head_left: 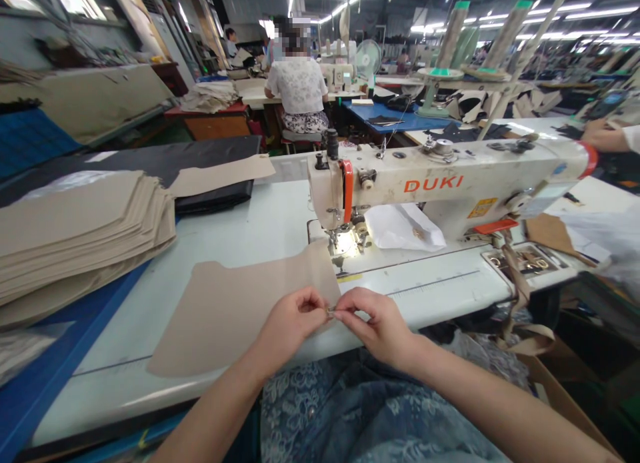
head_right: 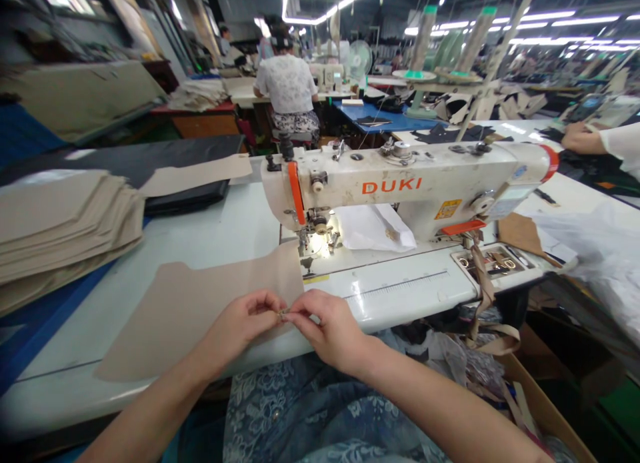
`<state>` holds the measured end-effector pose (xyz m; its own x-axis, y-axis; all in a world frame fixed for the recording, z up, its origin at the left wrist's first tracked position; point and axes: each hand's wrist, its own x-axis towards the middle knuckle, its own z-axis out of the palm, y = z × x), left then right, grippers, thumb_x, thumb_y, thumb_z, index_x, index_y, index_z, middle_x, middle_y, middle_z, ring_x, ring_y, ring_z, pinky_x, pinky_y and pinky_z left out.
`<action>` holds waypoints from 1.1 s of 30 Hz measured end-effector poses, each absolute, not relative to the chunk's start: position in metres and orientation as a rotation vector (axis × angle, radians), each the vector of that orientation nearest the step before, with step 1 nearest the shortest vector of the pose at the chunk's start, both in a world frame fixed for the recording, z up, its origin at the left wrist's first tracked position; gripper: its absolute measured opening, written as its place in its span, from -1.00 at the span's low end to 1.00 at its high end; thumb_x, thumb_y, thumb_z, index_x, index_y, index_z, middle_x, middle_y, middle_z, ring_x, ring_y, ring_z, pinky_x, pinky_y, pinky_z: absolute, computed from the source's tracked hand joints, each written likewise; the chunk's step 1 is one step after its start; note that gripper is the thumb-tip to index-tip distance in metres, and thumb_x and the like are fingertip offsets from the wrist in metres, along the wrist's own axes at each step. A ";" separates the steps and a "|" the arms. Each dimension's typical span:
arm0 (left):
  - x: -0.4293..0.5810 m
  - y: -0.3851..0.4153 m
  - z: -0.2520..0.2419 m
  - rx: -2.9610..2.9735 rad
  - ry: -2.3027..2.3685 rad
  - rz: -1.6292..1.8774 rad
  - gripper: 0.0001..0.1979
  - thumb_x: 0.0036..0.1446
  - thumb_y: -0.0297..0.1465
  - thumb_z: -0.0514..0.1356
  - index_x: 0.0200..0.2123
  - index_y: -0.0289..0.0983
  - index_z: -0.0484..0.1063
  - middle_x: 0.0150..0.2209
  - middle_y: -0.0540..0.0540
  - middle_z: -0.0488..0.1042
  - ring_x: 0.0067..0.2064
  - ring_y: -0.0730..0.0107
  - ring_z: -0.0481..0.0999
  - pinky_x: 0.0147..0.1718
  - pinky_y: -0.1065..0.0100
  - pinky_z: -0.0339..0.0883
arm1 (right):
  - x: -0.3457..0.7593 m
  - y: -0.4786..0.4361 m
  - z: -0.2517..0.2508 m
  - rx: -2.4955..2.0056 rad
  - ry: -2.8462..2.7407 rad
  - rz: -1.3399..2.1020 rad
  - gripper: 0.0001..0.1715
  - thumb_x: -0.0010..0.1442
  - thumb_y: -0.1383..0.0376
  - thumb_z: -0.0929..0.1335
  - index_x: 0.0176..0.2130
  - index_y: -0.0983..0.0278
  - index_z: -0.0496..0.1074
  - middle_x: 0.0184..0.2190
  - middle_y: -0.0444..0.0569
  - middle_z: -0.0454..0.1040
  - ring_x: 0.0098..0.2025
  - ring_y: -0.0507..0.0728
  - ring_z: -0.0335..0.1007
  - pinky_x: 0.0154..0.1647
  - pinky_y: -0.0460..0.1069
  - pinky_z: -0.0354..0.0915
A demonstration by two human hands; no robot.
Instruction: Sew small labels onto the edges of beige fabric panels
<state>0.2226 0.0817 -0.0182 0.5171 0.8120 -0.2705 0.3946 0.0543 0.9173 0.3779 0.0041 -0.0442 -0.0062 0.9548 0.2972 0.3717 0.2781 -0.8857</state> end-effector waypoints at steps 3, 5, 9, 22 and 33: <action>0.225 0.082 -0.021 1.544 1.087 0.547 -0.83 -0.25 -0.29 0.20 -0.61 -0.26 0.33 -0.50 0.00 0.43 -0.43 0.36 0.38 -0.42 0.40 0.23 | 0.376 0.006 -0.048 -1.306 -1.585 0.643 -0.82 0.28 0.27 0.25 -0.33 0.26 0.37 -0.41 -0.04 0.40 -0.35 0.06 0.30 -0.31 -0.07 0.20; 0.225 0.083 -0.024 1.537 1.100 0.570 -0.81 -0.26 -0.28 0.23 -0.61 -0.26 0.33 -0.50 -0.01 0.45 -0.43 0.35 0.41 -0.41 0.39 0.26 | 0.374 0.008 -0.051 -1.366 -1.567 0.637 -0.83 0.28 0.29 0.24 -0.35 0.26 0.34 -0.43 -0.05 0.38 -0.38 0.05 0.28 -0.33 -0.08 0.18; 0.225 0.084 -0.027 1.481 1.093 0.547 -0.77 -0.26 -0.26 0.28 -0.57 -0.27 0.36 -0.51 -0.03 0.46 -0.42 0.33 0.44 -0.38 0.37 0.30 | 0.372 0.014 -0.055 -1.449 -1.539 0.678 -0.84 0.25 0.33 0.23 -0.39 0.25 0.28 -0.47 -0.08 0.34 -0.42 0.04 0.22 -0.39 -0.08 0.12; 0.226 0.078 -0.031 1.491 1.049 0.759 -0.76 -0.18 -0.24 0.29 -0.48 -0.27 0.36 -0.48 -0.01 0.43 -0.40 0.37 0.46 -0.35 0.39 0.40 | 0.374 0.021 -0.053 -1.233 -1.104 1.034 -0.86 0.08 0.27 0.40 -0.29 0.24 0.41 -0.41 -0.10 0.49 -0.36 0.06 0.40 -0.31 -0.07 0.26; 0.226 0.083 -0.038 1.482 1.063 0.761 -0.72 -0.19 -0.24 0.30 -0.40 -0.28 0.44 -0.42 -0.08 0.51 -0.33 0.27 0.52 -0.28 0.32 0.45 | 0.378 0.025 -0.050 -1.275 -1.161 1.080 -0.94 0.09 0.36 0.34 -0.43 0.27 0.39 -0.57 -0.16 0.41 -0.52 0.00 0.28 -0.48 -0.12 0.16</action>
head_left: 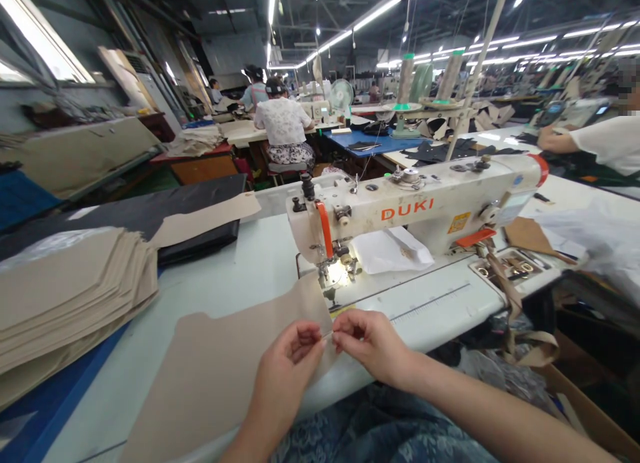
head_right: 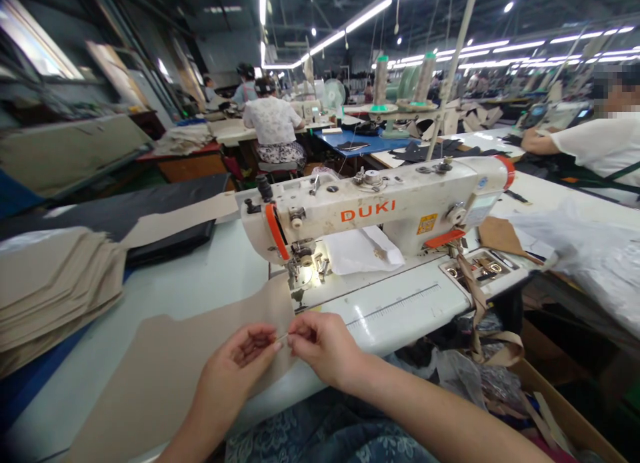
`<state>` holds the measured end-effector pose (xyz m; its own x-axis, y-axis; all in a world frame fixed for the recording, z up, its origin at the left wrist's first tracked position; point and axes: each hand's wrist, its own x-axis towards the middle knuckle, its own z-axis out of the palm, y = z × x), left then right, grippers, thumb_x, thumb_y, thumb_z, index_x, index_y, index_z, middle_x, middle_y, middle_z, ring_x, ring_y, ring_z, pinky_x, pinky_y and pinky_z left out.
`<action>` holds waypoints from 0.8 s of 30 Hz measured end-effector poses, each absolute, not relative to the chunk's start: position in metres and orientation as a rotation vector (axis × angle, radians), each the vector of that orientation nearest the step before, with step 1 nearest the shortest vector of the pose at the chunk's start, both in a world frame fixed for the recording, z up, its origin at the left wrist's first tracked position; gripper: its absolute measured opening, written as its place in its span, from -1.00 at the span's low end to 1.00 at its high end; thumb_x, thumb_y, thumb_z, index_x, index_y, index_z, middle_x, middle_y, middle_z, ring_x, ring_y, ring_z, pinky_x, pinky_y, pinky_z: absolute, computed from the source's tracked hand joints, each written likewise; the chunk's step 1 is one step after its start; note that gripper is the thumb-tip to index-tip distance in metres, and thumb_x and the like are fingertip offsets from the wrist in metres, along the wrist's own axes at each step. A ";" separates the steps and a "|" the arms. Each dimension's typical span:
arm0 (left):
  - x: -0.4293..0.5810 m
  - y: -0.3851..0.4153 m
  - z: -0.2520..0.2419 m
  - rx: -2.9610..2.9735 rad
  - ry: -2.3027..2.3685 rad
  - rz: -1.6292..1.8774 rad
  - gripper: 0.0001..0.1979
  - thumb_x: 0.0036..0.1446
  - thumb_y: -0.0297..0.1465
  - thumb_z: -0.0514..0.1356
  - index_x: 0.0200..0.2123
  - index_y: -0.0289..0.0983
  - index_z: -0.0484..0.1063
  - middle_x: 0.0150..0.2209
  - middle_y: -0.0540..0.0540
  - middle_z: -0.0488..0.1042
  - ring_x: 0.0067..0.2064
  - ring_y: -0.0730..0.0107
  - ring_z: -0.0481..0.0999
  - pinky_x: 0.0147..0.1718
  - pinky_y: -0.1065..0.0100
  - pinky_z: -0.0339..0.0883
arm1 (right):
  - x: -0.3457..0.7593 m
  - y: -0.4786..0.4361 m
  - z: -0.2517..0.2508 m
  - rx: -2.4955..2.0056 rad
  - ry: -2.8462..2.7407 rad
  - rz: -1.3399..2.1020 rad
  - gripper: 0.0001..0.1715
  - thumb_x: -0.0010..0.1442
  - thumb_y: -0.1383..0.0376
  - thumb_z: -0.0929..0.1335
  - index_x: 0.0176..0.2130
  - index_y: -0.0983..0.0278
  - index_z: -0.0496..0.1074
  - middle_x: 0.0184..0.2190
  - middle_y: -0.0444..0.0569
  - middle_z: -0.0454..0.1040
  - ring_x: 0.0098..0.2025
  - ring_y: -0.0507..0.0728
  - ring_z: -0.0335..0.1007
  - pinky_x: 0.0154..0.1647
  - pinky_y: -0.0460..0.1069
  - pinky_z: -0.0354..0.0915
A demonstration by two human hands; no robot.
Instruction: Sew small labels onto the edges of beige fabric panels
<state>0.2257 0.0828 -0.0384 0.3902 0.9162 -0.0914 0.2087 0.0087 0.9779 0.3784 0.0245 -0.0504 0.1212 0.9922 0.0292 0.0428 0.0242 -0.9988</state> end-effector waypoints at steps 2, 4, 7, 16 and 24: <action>0.225 0.086 -0.041 1.474 1.062 0.700 -0.66 -0.19 -0.20 0.31 -0.35 -0.29 0.48 -0.37 -0.13 0.55 -0.30 0.22 0.53 -0.24 0.28 0.45 | 0.378 0.025 -0.049 -1.269 -1.167 1.093 -0.94 0.08 0.37 0.33 -0.44 0.27 0.36 -0.59 -0.17 0.40 -0.52 0.00 0.28 -0.48 -0.13 0.16; 0.223 0.087 -0.041 1.529 1.061 0.629 -0.66 -0.15 -0.16 0.29 -0.36 -0.29 0.50 -0.36 -0.15 0.56 -0.29 0.19 0.53 -0.24 0.27 0.44 | 0.378 0.025 -0.049 -1.256 -1.156 1.117 -0.93 0.08 0.36 0.33 -0.44 0.28 0.35 -0.59 -0.17 0.39 -0.52 0.00 0.29 -0.48 -0.13 0.17; 0.221 0.087 -0.040 1.658 1.055 0.620 -0.70 -0.06 -0.14 0.24 -0.39 -0.27 0.52 -0.38 -0.10 0.56 -0.32 0.22 0.52 -0.29 0.32 0.43 | 0.379 0.025 -0.049 -1.244 -1.169 1.116 -0.93 0.09 0.33 0.34 -0.43 0.30 0.36 -0.58 -0.17 0.39 -0.52 -0.01 0.28 -0.47 -0.14 0.17; 0.218 0.085 -0.039 1.872 1.011 0.699 -0.74 0.02 -0.17 0.20 -0.38 -0.23 0.52 -0.37 -0.05 0.55 -0.31 0.29 0.51 -0.28 0.38 0.41 | 0.388 0.024 -0.036 -1.340 -1.451 0.899 -0.91 0.07 0.42 0.32 -0.43 0.33 0.44 -0.54 -0.15 0.37 -0.49 -0.03 0.23 -0.49 -0.17 0.11; 0.220 0.107 -0.034 1.845 0.876 0.491 -0.71 0.06 -0.16 0.16 -0.32 -0.25 0.53 -0.33 -0.09 0.57 -0.27 0.23 0.54 -0.22 0.31 0.44 | 0.392 0.030 -0.045 -1.351 -1.378 0.957 -0.93 -0.05 0.47 0.32 -0.48 0.34 0.40 -0.63 -0.22 0.29 -0.57 -0.07 0.16 -0.56 -0.19 0.05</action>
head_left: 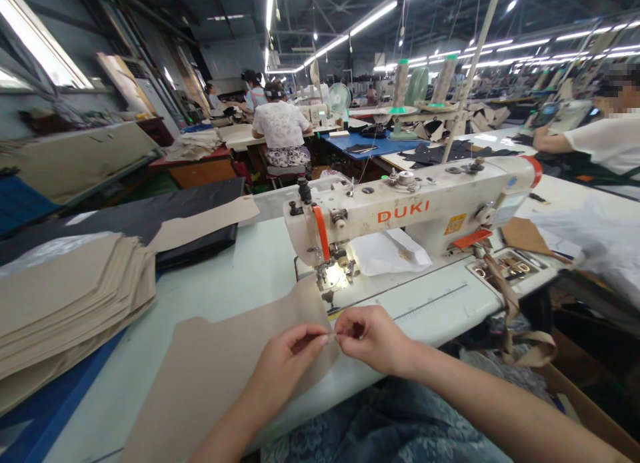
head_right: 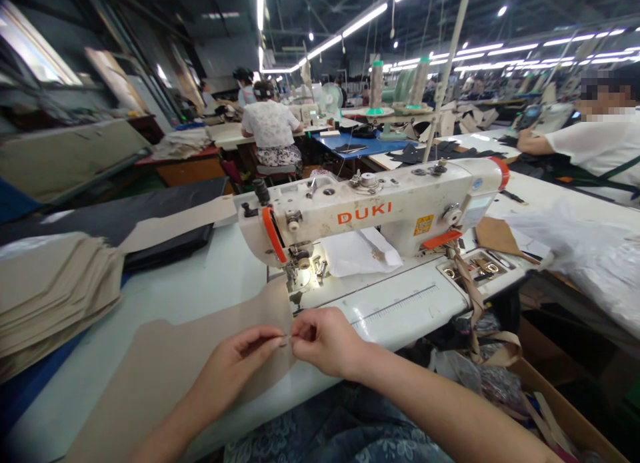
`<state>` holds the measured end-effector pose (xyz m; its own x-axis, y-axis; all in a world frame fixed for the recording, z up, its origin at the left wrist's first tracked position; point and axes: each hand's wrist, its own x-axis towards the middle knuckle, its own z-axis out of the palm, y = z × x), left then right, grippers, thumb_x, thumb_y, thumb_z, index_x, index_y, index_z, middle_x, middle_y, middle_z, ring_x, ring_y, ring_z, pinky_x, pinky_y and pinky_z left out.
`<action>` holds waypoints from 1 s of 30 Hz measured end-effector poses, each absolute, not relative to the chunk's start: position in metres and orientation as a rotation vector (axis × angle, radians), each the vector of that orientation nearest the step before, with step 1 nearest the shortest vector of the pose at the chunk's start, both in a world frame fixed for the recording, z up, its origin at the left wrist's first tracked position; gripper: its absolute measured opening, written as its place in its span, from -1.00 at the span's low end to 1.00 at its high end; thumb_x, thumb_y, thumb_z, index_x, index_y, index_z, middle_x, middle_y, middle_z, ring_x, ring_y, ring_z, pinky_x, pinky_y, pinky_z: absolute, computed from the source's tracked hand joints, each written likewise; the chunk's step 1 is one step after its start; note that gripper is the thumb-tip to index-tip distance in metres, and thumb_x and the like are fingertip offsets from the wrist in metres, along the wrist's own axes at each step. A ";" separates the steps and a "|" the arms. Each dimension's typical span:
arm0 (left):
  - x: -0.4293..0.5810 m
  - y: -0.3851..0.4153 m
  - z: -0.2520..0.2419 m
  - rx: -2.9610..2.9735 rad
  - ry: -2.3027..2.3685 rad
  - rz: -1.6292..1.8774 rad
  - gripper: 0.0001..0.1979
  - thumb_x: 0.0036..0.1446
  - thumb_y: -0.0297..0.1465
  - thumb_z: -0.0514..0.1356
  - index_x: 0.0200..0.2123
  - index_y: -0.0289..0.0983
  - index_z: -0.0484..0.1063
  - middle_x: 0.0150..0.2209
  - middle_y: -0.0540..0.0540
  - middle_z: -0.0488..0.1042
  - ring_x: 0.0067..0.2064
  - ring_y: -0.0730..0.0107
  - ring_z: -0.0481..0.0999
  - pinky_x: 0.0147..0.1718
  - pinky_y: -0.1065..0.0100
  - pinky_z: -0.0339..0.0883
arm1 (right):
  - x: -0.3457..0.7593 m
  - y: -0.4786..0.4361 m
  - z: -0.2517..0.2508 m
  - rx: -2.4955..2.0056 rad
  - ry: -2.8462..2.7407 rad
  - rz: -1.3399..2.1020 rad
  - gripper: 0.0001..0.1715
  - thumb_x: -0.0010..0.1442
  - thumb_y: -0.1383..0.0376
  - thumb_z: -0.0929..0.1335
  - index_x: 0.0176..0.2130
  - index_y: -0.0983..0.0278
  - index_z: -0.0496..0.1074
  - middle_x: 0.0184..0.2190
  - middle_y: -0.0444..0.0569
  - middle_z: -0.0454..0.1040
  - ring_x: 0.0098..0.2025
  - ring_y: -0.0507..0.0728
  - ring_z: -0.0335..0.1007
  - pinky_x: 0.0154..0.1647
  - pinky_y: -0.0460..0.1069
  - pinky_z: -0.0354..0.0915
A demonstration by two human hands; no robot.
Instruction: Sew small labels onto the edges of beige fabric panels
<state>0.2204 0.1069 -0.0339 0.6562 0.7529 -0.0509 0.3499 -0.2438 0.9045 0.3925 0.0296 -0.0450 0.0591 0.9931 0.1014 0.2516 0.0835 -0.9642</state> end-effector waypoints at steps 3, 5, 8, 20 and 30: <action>0.226 0.137 -0.043 1.954 0.915 0.572 -0.64 0.13 -0.15 0.08 -0.21 -0.27 0.49 -0.23 -0.14 0.56 -0.18 0.19 0.53 -0.11 0.19 0.42 | 0.396 0.034 -0.052 -1.345 -1.240 1.057 -0.93 -0.07 0.48 0.31 -0.50 0.35 0.38 -0.65 -0.24 0.28 -0.60 -0.09 0.13 -0.58 -0.19 0.05; 0.230 0.156 -0.056 2.167 0.959 0.681 -0.62 0.14 -0.18 0.06 -0.12 -0.30 0.45 -0.10 -0.20 0.51 -0.05 0.12 0.48 0.01 0.07 0.34 | 0.399 0.037 -0.055 -1.363 -1.179 1.119 -0.90 -0.10 0.51 0.31 -0.49 0.35 0.38 -0.65 -0.24 0.31 -0.61 -0.09 0.15 -0.58 -0.19 0.07; 0.235 0.167 -0.078 2.521 0.896 0.710 -0.60 0.15 -0.26 0.05 -0.01 -0.35 0.37 0.07 -0.27 0.39 0.13 0.06 0.34 0.14 0.00 0.20 | 0.405 0.043 -0.055 -1.436 -1.155 1.158 -0.84 -0.10 0.56 0.30 -0.49 0.36 0.40 -0.68 -0.25 0.34 -0.62 -0.08 0.21 -0.58 -0.20 0.11; 0.219 0.133 -0.091 2.627 0.941 0.642 -0.43 0.24 -0.24 0.02 0.24 -0.36 -0.01 0.19 -0.33 0.23 0.19 0.09 0.27 0.12 0.06 0.26 | 0.403 0.112 -0.048 -1.611 -1.062 1.494 -0.78 0.04 0.55 0.29 -0.57 0.35 0.34 -0.75 -0.26 0.33 -0.73 -0.08 0.26 -0.66 -0.21 0.26; 0.231 0.147 -0.079 2.700 0.808 0.863 -0.74 0.25 -0.32 -0.03 -0.25 -0.28 0.43 -0.21 -0.17 0.50 -0.16 0.21 0.49 -0.12 0.18 0.43 | 0.404 0.126 -0.039 -1.743 -1.169 1.528 -0.75 -0.02 0.56 0.28 -0.64 0.35 0.31 -0.77 -0.22 0.33 -0.74 -0.05 0.28 -0.69 -0.20 0.26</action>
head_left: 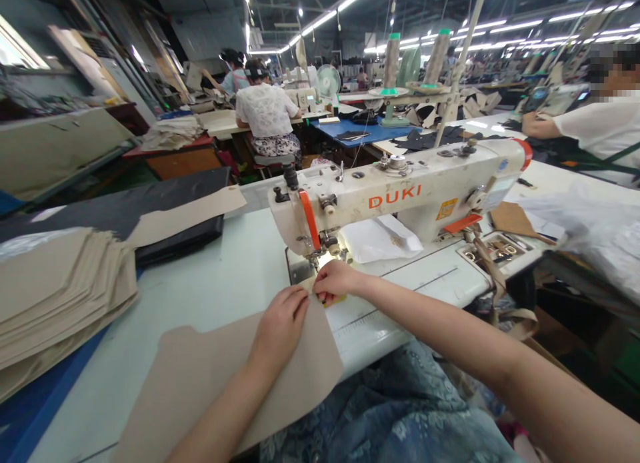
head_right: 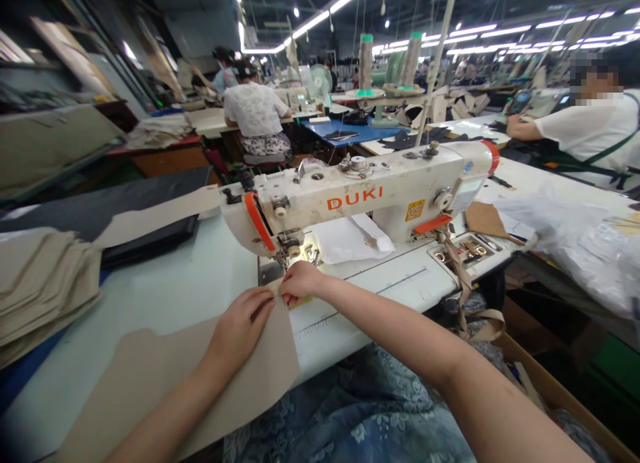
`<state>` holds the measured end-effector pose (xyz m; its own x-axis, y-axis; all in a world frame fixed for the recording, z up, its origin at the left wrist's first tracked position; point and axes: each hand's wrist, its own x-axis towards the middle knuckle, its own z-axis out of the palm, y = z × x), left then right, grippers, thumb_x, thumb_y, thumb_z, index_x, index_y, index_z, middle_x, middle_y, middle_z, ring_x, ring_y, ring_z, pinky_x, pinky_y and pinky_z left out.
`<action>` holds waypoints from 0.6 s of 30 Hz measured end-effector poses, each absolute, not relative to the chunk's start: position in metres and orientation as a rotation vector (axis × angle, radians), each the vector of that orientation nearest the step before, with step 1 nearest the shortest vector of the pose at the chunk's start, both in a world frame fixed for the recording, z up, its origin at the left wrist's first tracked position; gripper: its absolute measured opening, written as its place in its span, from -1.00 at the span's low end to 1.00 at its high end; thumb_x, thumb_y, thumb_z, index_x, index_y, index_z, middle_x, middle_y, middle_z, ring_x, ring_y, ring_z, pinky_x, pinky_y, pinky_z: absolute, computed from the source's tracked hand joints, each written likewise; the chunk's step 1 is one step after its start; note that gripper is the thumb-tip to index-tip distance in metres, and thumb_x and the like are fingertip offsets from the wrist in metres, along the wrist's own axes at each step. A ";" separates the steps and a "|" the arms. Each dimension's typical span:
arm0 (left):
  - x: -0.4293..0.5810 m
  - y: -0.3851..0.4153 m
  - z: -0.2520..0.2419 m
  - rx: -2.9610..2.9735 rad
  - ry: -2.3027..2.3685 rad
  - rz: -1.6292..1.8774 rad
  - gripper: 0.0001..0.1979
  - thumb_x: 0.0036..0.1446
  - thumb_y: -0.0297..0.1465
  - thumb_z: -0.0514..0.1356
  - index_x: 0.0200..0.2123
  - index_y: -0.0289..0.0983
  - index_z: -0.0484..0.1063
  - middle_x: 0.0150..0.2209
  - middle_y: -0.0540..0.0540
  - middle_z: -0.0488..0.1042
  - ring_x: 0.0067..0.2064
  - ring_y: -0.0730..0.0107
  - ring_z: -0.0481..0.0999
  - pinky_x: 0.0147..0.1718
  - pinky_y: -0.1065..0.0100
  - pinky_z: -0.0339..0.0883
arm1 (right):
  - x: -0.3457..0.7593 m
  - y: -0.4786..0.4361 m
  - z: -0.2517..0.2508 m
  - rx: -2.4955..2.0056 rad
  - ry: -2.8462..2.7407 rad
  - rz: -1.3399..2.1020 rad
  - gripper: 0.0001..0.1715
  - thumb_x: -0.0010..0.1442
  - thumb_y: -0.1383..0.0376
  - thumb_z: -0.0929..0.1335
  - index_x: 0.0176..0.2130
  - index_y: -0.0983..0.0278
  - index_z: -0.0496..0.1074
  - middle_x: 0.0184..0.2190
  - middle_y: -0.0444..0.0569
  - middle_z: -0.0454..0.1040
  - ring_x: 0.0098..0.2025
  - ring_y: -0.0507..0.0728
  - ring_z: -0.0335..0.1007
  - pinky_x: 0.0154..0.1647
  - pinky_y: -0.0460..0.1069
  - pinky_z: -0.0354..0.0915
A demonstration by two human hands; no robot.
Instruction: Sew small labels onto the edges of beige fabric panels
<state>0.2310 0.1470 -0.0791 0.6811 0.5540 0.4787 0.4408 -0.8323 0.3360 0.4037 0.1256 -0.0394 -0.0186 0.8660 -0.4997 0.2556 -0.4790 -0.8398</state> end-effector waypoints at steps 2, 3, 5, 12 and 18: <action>0.237 0.148 -0.075 2.776 0.768 0.914 -0.74 0.25 -0.38 -0.04 -0.33 -0.27 0.42 -0.30 -0.15 0.49 -0.22 0.22 0.48 -0.18 0.21 0.44 | 0.403 0.127 -0.037 -1.776 -1.186 1.527 -0.75 -0.02 0.55 0.28 -0.64 0.35 0.30 -0.77 -0.21 0.34 -0.75 -0.05 0.27 -0.69 -0.19 0.28; 0.240 0.148 -0.073 2.815 0.743 0.935 -0.74 0.25 -0.41 -0.04 -0.36 -0.27 0.42 -0.33 -0.15 0.49 -0.24 0.23 0.47 -0.21 0.22 0.43 | 0.403 0.127 -0.037 -1.789 -1.194 1.524 -0.76 -0.03 0.55 0.28 -0.65 0.34 0.29 -0.77 -0.20 0.34 -0.75 -0.05 0.27 -0.68 -0.18 0.29; 0.244 0.147 -0.070 2.876 0.691 0.966 -0.74 0.24 -0.45 -0.04 -0.41 -0.27 0.39 -0.37 -0.14 0.47 -0.27 0.23 0.45 -0.24 0.24 0.42 | 0.403 0.128 -0.035 -1.813 -1.211 1.512 -0.76 -0.03 0.54 0.28 -0.64 0.34 0.29 -0.77 -0.20 0.34 -0.75 -0.05 0.27 -0.65 -0.17 0.33; 0.250 0.150 -0.072 2.910 0.646 0.952 -0.78 0.19 -0.52 -0.02 -0.46 -0.27 0.33 -0.43 -0.11 0.43 -0.33 0.25 0.41 -0.29 0.26 0.36 | 0.403 0.127 -0.037 -1.850 -1.348 1.412 -0.77 0.00 0.52 0.27 -0.63 0.35 0.33 -0.72 -0.16 0.36 -0.69 -0.01 0.33 -0.58 -0.13 0.36; 0.251 0.151 -0.072 2.878 0.647 0.950 -0.81 0.16 -0.53 0.00 -0.48 -0.26 0.31 -0.43 -0.11 0.44 -0.34 0.25 0.41 -0.32 0.27 0.34 | 0.413 0.111 -0.039 -1.874 -1.601 0.973 -0.87 0.07 0.45 0.31 -0.42 0.35 0.48 -0.47 -0.03 0.50 -0.33 0.12 0.46 -0.28 -0.05 0.32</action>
